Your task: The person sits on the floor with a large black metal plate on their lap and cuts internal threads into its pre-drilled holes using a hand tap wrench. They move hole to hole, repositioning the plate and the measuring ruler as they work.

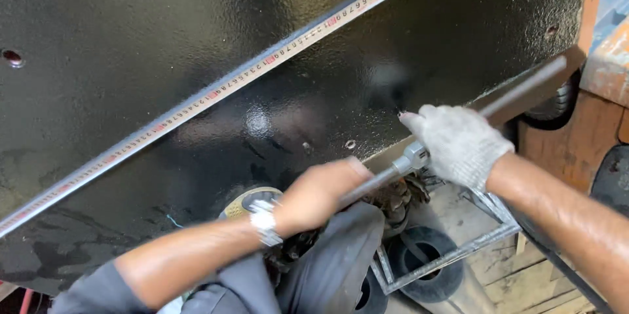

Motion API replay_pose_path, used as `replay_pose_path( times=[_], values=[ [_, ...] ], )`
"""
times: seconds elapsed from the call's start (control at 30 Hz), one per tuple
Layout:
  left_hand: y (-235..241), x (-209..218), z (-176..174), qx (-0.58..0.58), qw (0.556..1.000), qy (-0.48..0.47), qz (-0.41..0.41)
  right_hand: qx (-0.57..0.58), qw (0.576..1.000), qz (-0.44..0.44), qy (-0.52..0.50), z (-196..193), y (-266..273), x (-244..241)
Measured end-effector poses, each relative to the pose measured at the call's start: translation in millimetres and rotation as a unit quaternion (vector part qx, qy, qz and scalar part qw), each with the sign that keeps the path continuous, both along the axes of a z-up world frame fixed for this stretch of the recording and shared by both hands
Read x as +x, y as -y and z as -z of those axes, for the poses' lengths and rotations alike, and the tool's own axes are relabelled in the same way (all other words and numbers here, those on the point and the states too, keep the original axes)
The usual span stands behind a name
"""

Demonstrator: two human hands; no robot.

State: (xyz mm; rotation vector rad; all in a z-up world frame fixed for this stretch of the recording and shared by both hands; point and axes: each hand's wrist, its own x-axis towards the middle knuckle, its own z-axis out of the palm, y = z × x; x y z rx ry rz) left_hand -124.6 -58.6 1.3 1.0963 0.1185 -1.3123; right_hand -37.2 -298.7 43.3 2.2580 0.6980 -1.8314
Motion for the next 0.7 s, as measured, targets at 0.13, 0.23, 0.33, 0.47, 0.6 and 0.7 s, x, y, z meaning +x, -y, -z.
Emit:
replay_pose_path(
  times=[0.13,0.23,0.33,0.47,0.6,0.7],
  values=[
    [-62,79,-10,0.127,0.965,0.223,-0.063,-0.041,0.975,0.213,0.055,-4,-4,-17],
    [-82,97,-14,0.227,0.895,0.364,-0.126,-0.054,0.927,0.360,0.091,-3,-3,-30],
    [-76,92,-17,0.237,0.887,0.358,-0.169,-0.089,0.833,0.536,0.107,-1,-11,-39],
    [-36,55,-18,0.189,0.914,0.353,-0.068,-0.120,0.519,0.840,0.104,16,-12,-65],
    [0,-15,-2,0.070,0.943,0.326,0.015,-0.003,0.257,0.960,0.110,33,-11,-82],
    [9,-38,-3,0.023,0.989,0.122,0.085,-0.006,0.158,0.980,0.123,24,-16,-83]
  ],
)
